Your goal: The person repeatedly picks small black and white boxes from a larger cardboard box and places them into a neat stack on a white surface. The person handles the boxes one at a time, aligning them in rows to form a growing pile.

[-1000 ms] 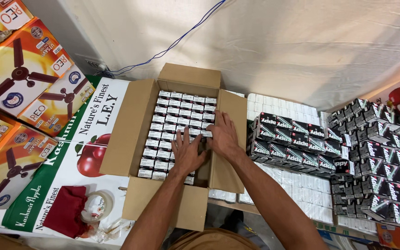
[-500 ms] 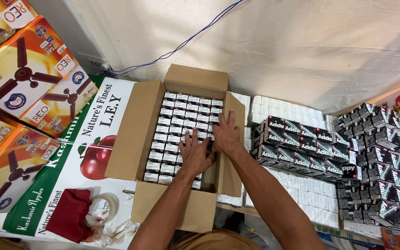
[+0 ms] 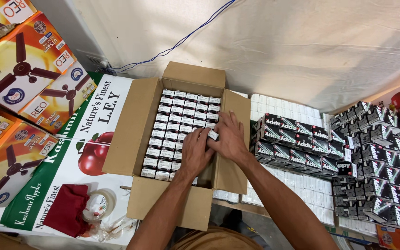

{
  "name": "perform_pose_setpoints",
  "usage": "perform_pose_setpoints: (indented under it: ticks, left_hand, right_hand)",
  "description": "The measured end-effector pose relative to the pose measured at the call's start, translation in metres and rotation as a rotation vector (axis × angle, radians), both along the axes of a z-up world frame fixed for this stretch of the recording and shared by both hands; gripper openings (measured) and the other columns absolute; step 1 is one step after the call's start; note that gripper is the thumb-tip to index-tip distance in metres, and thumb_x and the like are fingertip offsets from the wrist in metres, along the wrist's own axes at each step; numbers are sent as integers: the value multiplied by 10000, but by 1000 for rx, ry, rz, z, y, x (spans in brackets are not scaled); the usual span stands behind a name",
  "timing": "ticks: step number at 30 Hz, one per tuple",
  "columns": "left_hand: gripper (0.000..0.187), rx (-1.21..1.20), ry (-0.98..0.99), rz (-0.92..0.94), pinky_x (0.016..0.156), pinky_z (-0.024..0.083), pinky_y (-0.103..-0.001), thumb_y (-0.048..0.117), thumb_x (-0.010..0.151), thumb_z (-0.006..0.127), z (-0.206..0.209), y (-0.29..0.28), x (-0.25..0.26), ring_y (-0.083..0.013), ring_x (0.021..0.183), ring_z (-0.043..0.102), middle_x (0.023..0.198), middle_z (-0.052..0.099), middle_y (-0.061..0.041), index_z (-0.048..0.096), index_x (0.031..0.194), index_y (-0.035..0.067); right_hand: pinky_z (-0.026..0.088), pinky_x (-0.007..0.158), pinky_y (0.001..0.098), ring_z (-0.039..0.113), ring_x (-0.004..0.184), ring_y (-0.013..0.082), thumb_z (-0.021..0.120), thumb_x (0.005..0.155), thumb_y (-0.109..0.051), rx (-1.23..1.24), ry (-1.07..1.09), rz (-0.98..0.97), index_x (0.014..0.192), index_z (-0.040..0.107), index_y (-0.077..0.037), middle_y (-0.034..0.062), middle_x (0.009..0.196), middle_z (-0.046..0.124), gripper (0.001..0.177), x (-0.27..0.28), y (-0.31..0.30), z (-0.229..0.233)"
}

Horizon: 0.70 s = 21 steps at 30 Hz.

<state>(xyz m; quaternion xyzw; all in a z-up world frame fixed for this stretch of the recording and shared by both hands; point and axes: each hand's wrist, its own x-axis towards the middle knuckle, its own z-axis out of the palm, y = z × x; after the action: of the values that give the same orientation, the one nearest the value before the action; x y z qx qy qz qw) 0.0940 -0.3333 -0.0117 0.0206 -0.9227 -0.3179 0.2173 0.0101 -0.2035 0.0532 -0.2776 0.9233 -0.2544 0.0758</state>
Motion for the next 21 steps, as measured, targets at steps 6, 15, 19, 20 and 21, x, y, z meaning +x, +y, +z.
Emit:
perform_pose_setpoints:
  ticks: [6,15,19,20,21]
  left_hand:
    - [527,288,131,-28,989,511,-448,74,868,732,44,17,5,-363,1178,633,1230,612,-142,567,1369,58]
    - [702,1069,-21,-208,1083,491,-472,-34,845,771,81,52,2,-347,1334,565,1409,606,-198,459,1470,29]
    - [672,1199,-46,-343,1029,544,-419,-12,837,795,79,71,-6,-356,1340,541,1452,585,-198,528,1448,69]
    - [671,1275,-68,-368,982,561,-344,-32,827,789,76,77,-8,-269,1259,605,1453,599,-156,542,1442,69]
    - [671,1352,-92,-393,935,578,-269,-52,818,783,74,84,-9,-182,1179,669,1453,612,-113,557,1437,70]
  right_hand:
    - [376,1142,648,419,1416,502,824,804,-350,-411,-98,-34,1069,596,-117,183,1462,493,420,17,28,17]
    - [310,1141,727,331,1457,535,723,909,-84,-700,-540,-49,1558,414,-104,243,1550,458,719,31,94,54]
    - [407,1098,649,440,1407,514,789,893,-133,-747,-510,-76,1521,495,-55,298,1414,565,698,33,131,44]
    - [469,1049,522,531,1273,346,854,811,-98,-786,-498,-122,1450,570,-57,185,1294,636,701,32,139,37]
    - [529,1000,393,621,1140,178,919,728,-64,-824,-485,-169,1380,644,-61,72,1173,706,708,32,148,29]
